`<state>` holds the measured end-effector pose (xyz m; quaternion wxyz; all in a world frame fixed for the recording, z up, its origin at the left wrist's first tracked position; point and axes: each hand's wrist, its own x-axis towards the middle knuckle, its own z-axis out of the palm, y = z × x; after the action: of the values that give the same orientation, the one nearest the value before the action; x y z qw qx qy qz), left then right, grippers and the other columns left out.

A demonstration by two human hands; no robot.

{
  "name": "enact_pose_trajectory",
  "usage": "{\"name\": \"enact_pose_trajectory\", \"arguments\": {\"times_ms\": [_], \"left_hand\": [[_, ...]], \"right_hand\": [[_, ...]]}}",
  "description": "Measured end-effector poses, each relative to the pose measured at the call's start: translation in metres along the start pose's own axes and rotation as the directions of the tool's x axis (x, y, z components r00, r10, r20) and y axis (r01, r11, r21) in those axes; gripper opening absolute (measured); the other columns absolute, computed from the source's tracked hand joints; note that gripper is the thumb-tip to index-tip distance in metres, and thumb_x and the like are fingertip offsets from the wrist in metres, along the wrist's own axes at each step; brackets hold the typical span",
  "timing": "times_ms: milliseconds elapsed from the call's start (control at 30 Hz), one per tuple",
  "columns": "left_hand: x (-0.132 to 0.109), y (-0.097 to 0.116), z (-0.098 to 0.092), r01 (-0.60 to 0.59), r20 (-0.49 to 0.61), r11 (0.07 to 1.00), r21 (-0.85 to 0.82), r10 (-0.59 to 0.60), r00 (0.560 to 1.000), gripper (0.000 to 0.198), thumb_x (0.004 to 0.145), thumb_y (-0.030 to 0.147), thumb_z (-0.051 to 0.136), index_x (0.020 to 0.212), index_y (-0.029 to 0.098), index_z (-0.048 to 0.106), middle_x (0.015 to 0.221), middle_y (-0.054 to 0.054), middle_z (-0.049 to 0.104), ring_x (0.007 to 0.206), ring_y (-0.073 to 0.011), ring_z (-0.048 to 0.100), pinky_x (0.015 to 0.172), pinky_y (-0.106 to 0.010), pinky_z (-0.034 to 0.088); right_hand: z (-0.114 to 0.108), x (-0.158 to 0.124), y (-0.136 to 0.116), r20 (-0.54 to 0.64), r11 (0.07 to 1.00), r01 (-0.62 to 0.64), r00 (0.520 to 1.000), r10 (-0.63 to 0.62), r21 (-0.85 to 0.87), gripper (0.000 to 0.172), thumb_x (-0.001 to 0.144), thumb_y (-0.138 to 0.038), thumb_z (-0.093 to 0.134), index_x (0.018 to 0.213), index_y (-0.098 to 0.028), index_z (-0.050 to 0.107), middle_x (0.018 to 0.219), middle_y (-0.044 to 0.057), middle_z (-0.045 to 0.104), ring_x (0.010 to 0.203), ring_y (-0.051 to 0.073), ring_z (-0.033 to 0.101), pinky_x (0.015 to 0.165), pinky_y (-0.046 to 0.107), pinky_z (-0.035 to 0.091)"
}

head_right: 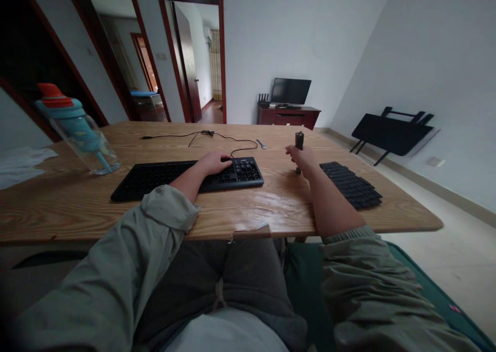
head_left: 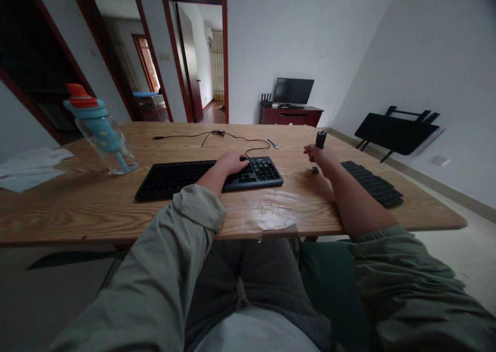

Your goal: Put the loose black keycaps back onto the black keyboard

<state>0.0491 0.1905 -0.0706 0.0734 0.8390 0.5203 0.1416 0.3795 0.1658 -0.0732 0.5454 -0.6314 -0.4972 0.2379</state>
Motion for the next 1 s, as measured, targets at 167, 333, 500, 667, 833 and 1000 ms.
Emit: {"name": "enact_pose_trajectory", "arguments": {"times_ms": [167,333,500,667,833,1000], "left_hand": [[-0.001,0.001,-0.004,-0.013,0.014,1.0,0.009,0.012,1.0,0.035,0.093,0.041,0.058,0.121,0.027,0.075,0.122,-0.003,0.075,0.111,-0.0228,0.068,0.093,-0.027,0.051],[0.001,-0.003,-0.011,-0.062,0.003,0.997,0.038,0.062,0.998,0.033,0.093,0.04,0.057,0.114,0.024,0.076,0.12,-0.006,0.075,0.108,-0.0227,0.069,0.09,-0.028,0.052],[0.002,-0.009,-0.011,-0.1,-0.014,0.994,0.043,0.101,0.995,0.03,0.093,0.038,0.055,0.109,0.024,0.077,0.116,-0.005,0.077,0.104,-0.0214,0.07,0.086,-0.027,0.053],[0.003,-0.009,-0.007,-0.087,0.007,0.995,0.056,0.087,0.996,0.034,0.092,0.037,0.057,0.117,0.021,0.075,0.122,-0.007,0.075,0.108,-0.0219,0.069,0.093,-0.028,0.052],[0.003,-0.01,-0.007,-0.105,0.009,0.994,0.033,0.105,0.994,0.035,0.093,0.036,0.055,0.119,0.021,0.074,0.123,-0.007,0.074,0.11,-0.0218,0.068,0.095,-0.027,0.051],[0.004,-0.01,-0.006,-0.103,0.009,0.994,0.026,0.103,0.995,0.033,0.093,0.036,0.056,0.117,0.022,0.074,0.12,-0.006,0.075,0.108,-0.0221,0.069,0.092,-0.028,0.052]], "right_hand": [[-0.015,-0.002,-0.013,-0.187,0.992,0.126,0.975,-0.118,0.032,0.016,0.078,-0.033,0.059,0.074,-0.018,0.062,0.064,0.002,0.053,0.059,0.015,0.05,0.06,0.029,0.047],[-0.038,-0.008,-0.029,0.098,0.78,0.184,0.983,-0.157,-0.597,0.018,0.075,-0.036,0.069,0.078,-0.019,0.072,0.066,0.006,0.063,0.066,0.022,0.057,0.06,0.032,0.039],[-0.059,-0.001,-0.033,0.391,0.536,0.304,0.919,0.054,-0.788,0.02,0.077,-0.041,0.074,0.079,-0.022,0.078,0.06,0.005,0.063,0.062,0.021,0.056,0.06,0.033,0.037],[-0.064,0.017,-0.03,0.47,0.54,0.355,0.878,0.088,-0.764,0.024,0.067,-0.04,0.085,0.082,-0.023,0.079,0.068,0.004,0.067,0.068,0.022,0.06,0.063,0.032,0.041],[-0.06,0.023,-0.024,0.489,0.491,0.358,0.856,0.166,-0.794,0.026,0.054,-0.04,0.092,0.07,-0.025,0.078,0.058,0.002,0.062,0.062,0.023,0.059,0.062,0.033,0.04],[-0.063,0.02,-0.016,0.526,0.568,0.356,0.834,0.164,-0.742,0.029,0.047,-0.04,0.093,0.068,-0.026,0.079,0.055,-0.001,0.061,0.058,0.02,0.057,0.062,0.032,0.039]]}}
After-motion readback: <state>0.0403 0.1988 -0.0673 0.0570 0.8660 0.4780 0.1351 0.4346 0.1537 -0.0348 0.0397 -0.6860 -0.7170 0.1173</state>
